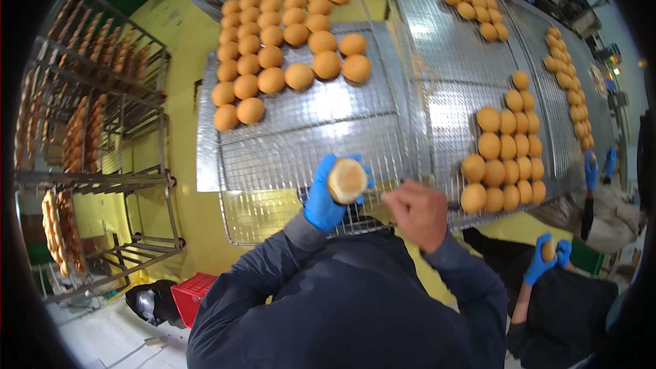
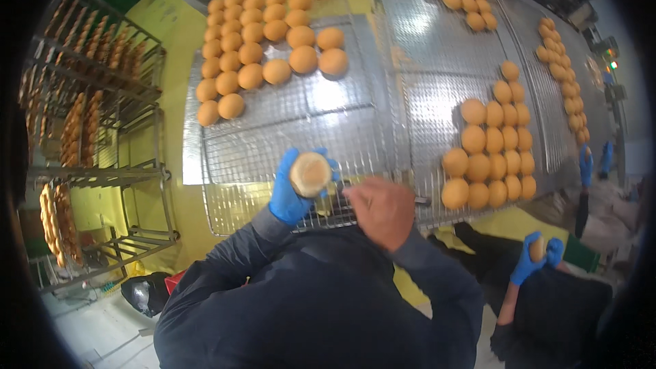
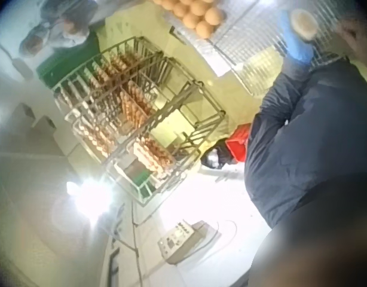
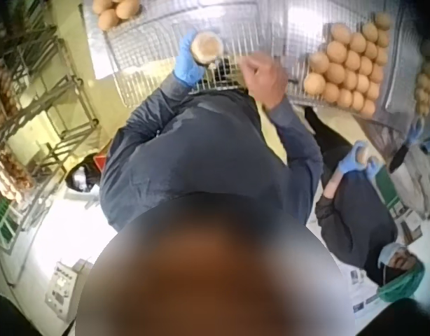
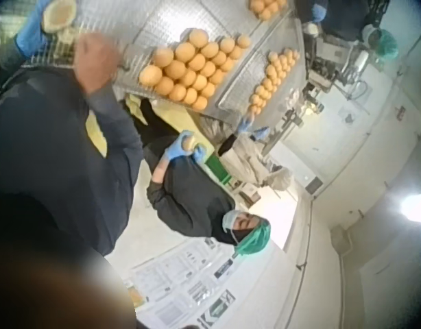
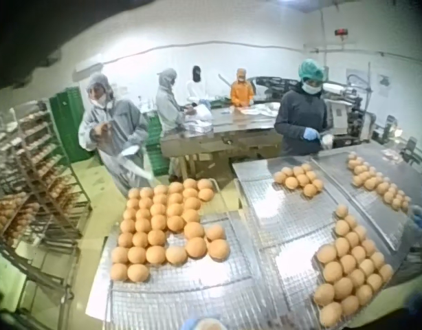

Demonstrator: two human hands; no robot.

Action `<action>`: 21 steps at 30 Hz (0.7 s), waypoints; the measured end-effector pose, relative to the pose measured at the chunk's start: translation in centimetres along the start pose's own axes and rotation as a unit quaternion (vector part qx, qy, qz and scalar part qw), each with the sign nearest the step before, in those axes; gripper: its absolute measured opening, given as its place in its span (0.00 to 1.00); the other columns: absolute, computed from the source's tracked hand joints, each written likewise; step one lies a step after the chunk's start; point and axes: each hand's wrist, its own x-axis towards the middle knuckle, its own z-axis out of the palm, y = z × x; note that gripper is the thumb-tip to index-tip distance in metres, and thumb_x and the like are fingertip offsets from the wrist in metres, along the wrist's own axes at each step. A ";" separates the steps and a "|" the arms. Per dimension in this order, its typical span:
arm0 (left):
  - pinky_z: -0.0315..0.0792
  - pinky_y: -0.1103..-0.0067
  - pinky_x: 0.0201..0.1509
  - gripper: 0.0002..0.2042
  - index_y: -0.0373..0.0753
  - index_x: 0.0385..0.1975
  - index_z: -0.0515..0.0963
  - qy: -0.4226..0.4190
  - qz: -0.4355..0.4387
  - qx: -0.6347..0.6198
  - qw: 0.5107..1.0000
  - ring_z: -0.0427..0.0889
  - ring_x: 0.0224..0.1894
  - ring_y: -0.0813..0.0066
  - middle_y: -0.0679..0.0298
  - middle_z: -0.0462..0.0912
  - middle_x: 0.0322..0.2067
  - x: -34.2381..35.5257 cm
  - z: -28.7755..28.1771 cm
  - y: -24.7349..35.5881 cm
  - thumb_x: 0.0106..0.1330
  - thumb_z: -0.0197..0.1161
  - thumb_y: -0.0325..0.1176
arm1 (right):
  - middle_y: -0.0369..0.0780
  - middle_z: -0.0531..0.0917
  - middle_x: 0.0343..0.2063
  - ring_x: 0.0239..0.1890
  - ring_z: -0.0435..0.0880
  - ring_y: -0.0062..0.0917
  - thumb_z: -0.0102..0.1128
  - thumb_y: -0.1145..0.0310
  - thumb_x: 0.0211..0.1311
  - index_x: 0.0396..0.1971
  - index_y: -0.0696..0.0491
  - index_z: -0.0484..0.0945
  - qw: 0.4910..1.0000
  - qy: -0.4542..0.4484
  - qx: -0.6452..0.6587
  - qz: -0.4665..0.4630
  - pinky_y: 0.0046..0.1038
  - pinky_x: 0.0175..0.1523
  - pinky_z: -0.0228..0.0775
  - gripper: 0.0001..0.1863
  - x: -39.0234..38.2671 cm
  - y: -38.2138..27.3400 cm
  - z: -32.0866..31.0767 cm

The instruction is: The person uses a tool to score the surface of round dough pieces on a wire rack before transferring the racks and moving dough between workstations.

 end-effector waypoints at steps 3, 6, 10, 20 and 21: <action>0.80 0.72 0.36 0.29 0.37 0.58 0.70 0.004 -0.019 0.025 1.000 0.83 0.43 0.60 0.54 0.80 0.47 -0.3 0.3 0.1 0.72 0.45 0.57 | 0.42 0.81 0.22 0.23 0.80 0.36 0.66 0.67 0.57 0.27 0.53 0.85 0.995 -0.010 0.074 0.072 0.33 0.27 0.67 0.06 0.1 3.3 2.2; 0.78 0.74 0.47 0.25 0.37 0.63 0.66 0.005 0.109 0.305 0.946 0.79 0.48 0.68 0.56 0.76 0.55 1.7 -0.9 -0.8 0.75 0.47 0.48 | 0.43 0.83 0.30 0.32 0.84 0.31 0.67 0.64 0.58 0.41 0.53 0.82 0.978 -0.038 0.147 0.145 0.32 0.32 0.71 0.13 0.7 7.3 4.0; 0.63 0.72 0.66 0.26 0.37 0.71 0.54 -0.118 0.150 0.538 0.821 0.70 0.61 0.66 0.55 0.64 0.66 2.0 -2.9 -1.8 0.77 0.41 0.40 | 0.46 0.82 0.43 0.47 0.83 0.31 0.70 0.57 0.56 0.58 0.54 0.69 0.986 0.013 0.141 0.085 0.31 0.45 0.74 0.32 -0.5 4.2 7.8; 0.46 0.56 0.73 0.30 0.45 0.66 0.66 0.288 0.355 0.837 0.300 0.54 0.71 0.50 0.48 0.61 0.67 8.7 -10.5 17.4 0.64 0.63 0.44 | 0.48 0.83 0.40 0.42 0.83 0.41 0.68 0.51 0.51 0.54 0.48 0.68 0.954 0.075 -0.061 0.283 0.39 0.47 0.73 0.33 8.5 19.3 -3.9; 0.46 0.55 0.73 0.31 0.46 0.66 0.65 0.277 0.325 0.858 0.286 0.54 0.71 0.49 0.49 0.61 0.67 9.1 -12.1 18.0 0.64 0.63 0.46 | 0.48 0.83 0.40 0.42 0.83 0.41 0.68 0.51 0.51 0.54 0.49 0.70 0.956 0.073 -0.094 0.269 0.39 0.48 0.73 0.32 8.8 21.4 -4.2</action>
